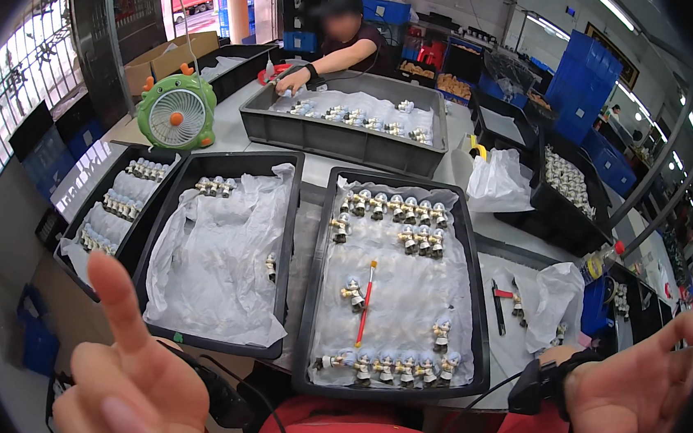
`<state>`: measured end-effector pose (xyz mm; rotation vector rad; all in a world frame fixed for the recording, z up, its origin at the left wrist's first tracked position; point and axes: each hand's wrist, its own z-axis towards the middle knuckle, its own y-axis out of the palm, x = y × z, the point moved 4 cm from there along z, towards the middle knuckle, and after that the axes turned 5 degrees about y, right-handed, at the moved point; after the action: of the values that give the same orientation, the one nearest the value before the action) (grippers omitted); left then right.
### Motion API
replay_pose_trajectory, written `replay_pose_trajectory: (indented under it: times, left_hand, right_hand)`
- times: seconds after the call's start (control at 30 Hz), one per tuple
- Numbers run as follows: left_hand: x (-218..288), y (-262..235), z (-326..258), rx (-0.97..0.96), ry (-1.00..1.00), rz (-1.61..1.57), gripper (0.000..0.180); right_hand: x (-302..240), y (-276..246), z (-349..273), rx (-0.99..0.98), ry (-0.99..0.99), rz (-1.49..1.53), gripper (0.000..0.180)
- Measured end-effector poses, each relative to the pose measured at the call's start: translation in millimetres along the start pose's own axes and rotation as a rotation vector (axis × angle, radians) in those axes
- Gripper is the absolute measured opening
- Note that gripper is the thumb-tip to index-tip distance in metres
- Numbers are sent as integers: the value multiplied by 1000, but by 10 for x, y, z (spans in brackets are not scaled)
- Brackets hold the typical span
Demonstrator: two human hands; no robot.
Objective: The recorder inspects manufactured parts and places them into trays, occasionally using a white plastic liner.
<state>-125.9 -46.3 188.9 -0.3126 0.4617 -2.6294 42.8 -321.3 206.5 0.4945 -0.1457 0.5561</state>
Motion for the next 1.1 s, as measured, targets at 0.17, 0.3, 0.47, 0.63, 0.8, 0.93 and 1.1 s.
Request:
replay_pose_trajectory:
  times: [0.17, 0.3, 0.47, 0.63, 0.8, 0.93, 1.1]
  left_hand:
    - [117, 45, 20, -37, 81, 27, 24]
    - [64, 71, -16, -3, 36, 47, 20]
    - [-57, 137, -83, 199, 71, -41, 22]
    - [-387, 307, -205, 442, 35, -56, 24]
    - [-1157, 470, -626, 473, -566, -384, 14]
    - [-1669, 866, -993, 590, -1125, -760, 16]
    - [-1864, 1060, -1360, 596, -1382, -807, 17]
  right_hand:
    - [28, -66, -96, -731, 276, 316, 29]
    - [423, 431, -357, -681, -214, 884, 34]
    - [215, 143, -357, -488, 186, 378, 21]
    - [340, -84, -496, -425, 478, -84, 17]
    - [1010, 52, -1042, -481, 945, 32, 17]
    - [1530, -115, -1810, -484, 1516, -24, 18]
    - [1983, -420, -2679, -967, 1470, -312, 28]
